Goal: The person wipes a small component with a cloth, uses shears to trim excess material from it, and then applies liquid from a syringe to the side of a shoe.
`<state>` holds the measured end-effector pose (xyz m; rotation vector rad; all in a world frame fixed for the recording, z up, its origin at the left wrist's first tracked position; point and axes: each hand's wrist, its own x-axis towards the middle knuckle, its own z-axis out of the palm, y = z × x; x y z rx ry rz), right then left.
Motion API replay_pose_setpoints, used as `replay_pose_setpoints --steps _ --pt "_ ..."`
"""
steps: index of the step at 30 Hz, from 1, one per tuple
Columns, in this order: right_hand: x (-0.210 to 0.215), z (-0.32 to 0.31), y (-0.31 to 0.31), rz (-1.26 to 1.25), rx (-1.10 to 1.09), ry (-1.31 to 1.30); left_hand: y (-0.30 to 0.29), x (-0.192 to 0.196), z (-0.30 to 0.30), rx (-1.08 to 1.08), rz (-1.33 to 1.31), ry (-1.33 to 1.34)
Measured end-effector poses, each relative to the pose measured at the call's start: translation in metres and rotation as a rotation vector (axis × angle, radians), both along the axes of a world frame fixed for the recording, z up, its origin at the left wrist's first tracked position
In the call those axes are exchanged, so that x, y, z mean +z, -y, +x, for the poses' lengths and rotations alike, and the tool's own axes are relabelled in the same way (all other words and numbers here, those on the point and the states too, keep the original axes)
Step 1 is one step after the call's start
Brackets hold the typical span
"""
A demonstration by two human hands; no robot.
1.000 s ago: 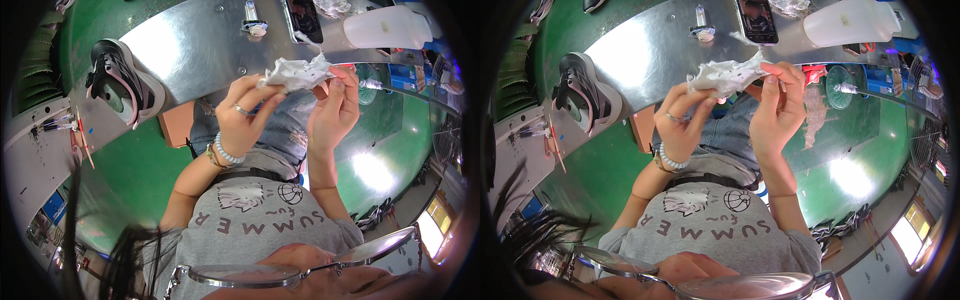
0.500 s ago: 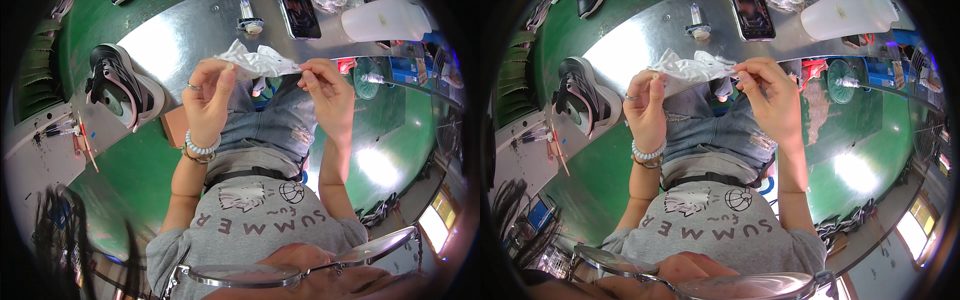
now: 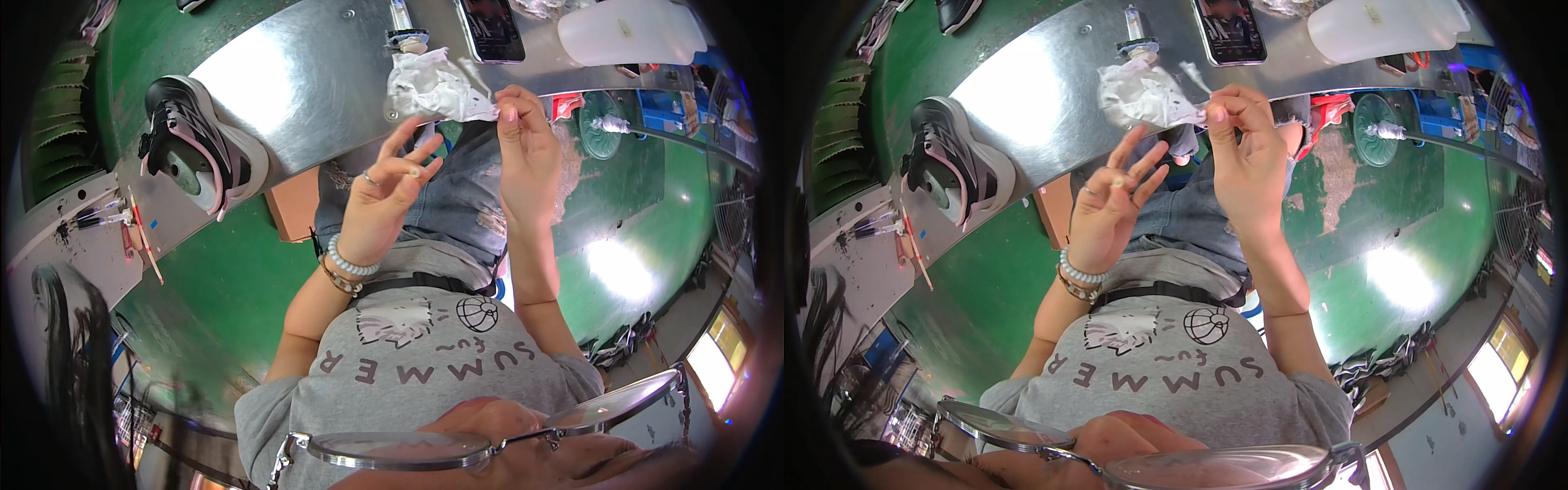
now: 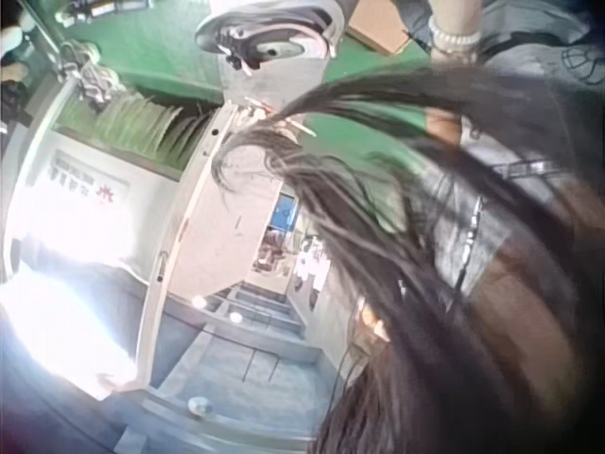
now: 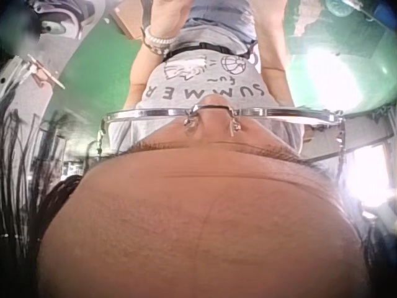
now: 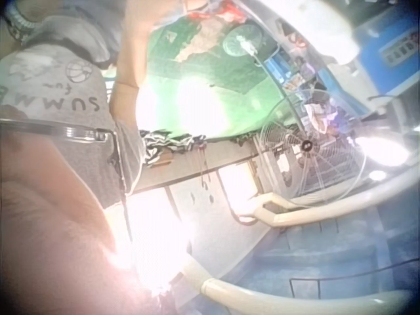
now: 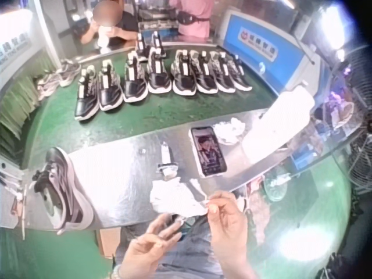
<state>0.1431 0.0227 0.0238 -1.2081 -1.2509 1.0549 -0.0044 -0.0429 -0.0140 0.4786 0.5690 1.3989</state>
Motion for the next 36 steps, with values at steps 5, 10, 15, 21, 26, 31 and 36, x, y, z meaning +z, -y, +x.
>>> replay_pose_setpoints --steps 5,10,15,21,26,31,36 --pt "-0.001 -0.007 0.006 -0.038 0.036 0.057 -0.017 0.007 0.002 0.073 -0.01 -0.484" --pt "0.002 -0.008 0.012 -0.14 -0.037 0.051 -0.019 0.005 -0.003 0.047 -0.042 -0.47" --pt "-0.003 -0.011 0.01 -0.004 -0.127 0.239 -0.021 0.005 -0.008 0.126 -0.03 -0.401" --pt "-0.01 -0.009 0.006 0.057 -0.209 0.204 -0.023 0.018 -0.016 0.074 -0.267 -0.276" --pt "-0.009 -0.008 0.011 0.104 -0.302 0.253 -0.013 0.007 -0.006 -0.04 -0.097 -0.127" --pt "-0.015 -0.009 0.018 0.234 -0.343 0.312 -0.016 0.022 0.007 0.047 -0.117 -0.345" --pt "-0.021 -0.007 0.025 0.432 -0.288 0.326 -0.023 0.016 0.006 0.057 -0.126 -0.464"
